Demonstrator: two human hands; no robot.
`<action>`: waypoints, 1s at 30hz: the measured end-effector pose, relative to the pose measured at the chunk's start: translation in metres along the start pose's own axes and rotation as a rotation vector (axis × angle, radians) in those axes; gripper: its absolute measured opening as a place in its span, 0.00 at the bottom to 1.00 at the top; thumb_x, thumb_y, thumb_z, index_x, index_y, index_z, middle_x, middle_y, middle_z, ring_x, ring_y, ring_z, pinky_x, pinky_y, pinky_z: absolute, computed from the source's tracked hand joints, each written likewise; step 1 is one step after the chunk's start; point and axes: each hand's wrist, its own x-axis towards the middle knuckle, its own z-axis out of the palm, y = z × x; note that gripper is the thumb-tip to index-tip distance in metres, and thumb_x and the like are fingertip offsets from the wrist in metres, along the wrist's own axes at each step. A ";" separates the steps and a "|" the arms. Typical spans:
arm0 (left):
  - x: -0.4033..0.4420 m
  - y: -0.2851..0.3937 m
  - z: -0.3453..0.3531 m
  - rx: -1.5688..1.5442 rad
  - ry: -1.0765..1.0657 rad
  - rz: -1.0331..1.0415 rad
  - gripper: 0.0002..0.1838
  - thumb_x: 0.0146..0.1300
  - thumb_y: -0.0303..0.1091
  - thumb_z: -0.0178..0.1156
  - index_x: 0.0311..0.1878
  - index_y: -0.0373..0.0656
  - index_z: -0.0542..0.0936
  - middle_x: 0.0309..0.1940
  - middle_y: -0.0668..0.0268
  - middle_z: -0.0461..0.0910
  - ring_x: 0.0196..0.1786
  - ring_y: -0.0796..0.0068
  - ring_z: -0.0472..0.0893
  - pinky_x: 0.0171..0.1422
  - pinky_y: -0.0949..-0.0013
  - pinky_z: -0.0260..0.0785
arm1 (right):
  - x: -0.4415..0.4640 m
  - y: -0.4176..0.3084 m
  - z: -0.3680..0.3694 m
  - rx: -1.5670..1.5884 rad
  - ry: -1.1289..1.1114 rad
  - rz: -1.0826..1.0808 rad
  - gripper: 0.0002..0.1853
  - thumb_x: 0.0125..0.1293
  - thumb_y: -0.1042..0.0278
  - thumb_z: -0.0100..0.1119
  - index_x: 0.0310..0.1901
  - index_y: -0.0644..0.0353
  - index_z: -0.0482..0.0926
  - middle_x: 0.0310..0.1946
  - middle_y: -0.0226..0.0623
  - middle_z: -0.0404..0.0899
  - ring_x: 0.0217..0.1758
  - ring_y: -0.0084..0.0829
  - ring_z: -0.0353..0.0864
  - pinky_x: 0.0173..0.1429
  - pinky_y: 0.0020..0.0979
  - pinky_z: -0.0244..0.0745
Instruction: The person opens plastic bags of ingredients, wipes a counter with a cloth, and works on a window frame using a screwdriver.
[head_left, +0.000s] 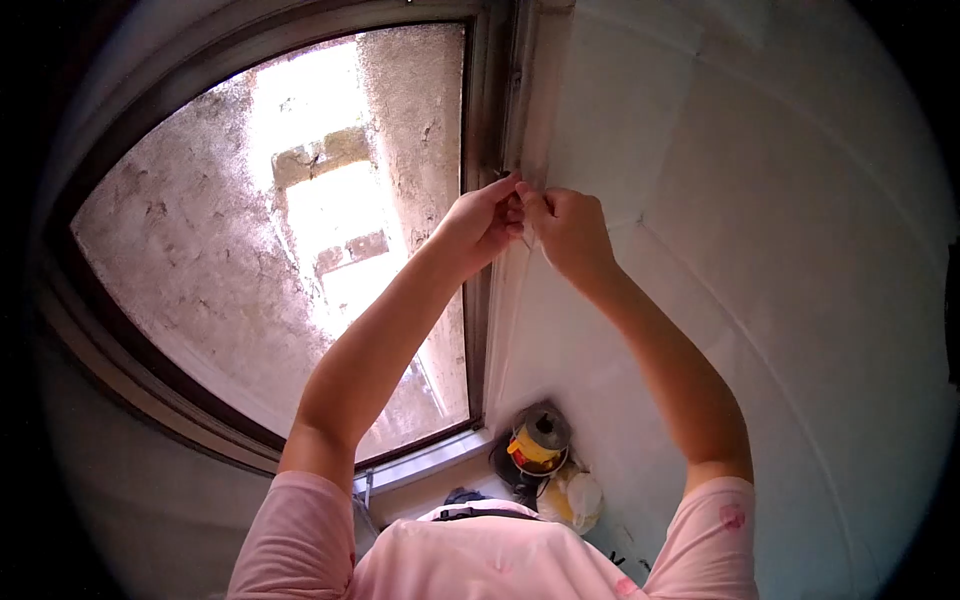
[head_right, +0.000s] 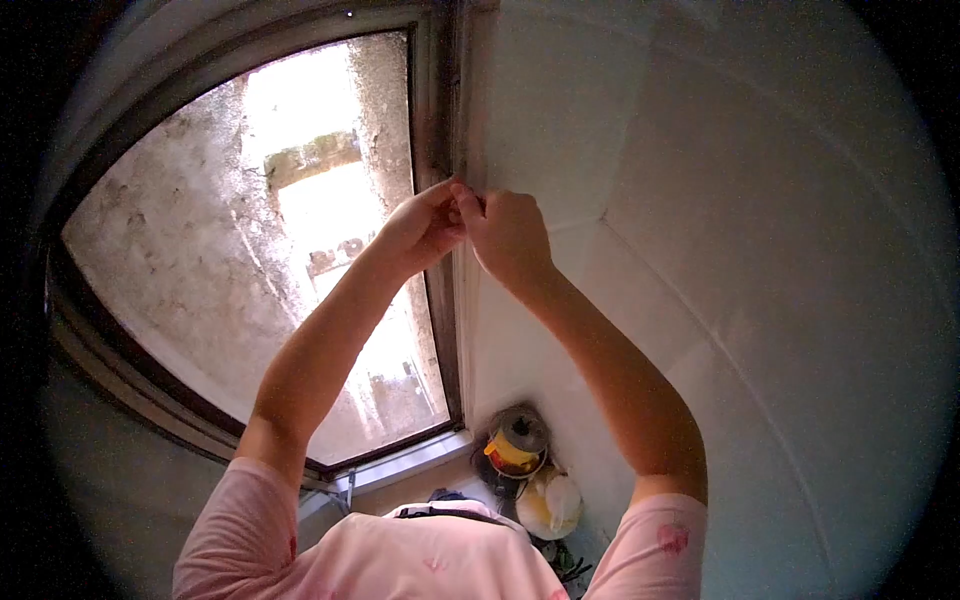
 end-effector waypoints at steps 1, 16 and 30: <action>-0.005 0.001 0.008 0.027 0.059 0.021 0.12 0.71 0.38 0.52 0.33 0.42 0.76 0.25 0.71 0.74 0.27 0.80 0.73 0.29 0.75 0.63 | 0.002 0.004 0.006 -0.072 0.112 -0.074 0.14 0.64 0.59 0.57 0.34 0.64 0.73 0.27 0.50 0.78 0.34 0.45 0.83 0.30 0.42 0.76; 0.008 -0.005 -0.009 -0.022 -0.089 -0.009 0.14 0.73 0.40 0.46 0.38 0.40 0.75 0.30 0.66 0.77 0.29 0.79 0.76 0.30 0.75 0.72 | -0.001 0.013 0.011 -0.009 0.139 -0.067 0.18 0.68 0.53 0.52 0.37 0.64 0.72 0.20 0.47 0.78 0.27 0.46 0.82 0.34 0.38 0.78; 0.007 0.001 -0.007 0.019 -0.091 -0.016 0.14 0.72 0.41 0.50 0.37 0.40 0.76 0.31 0.66 0.77 0.31 0.79 0.77 0.31 0.73 0.73 | -0.007 0.005 0.007 0.053 0.084 0.049 0.19 0.66 0.53 0.55 0.33 0.65 0.73 0.27 0.51 0.79 0.31 0.50 0.82 0.34 0.46 0.75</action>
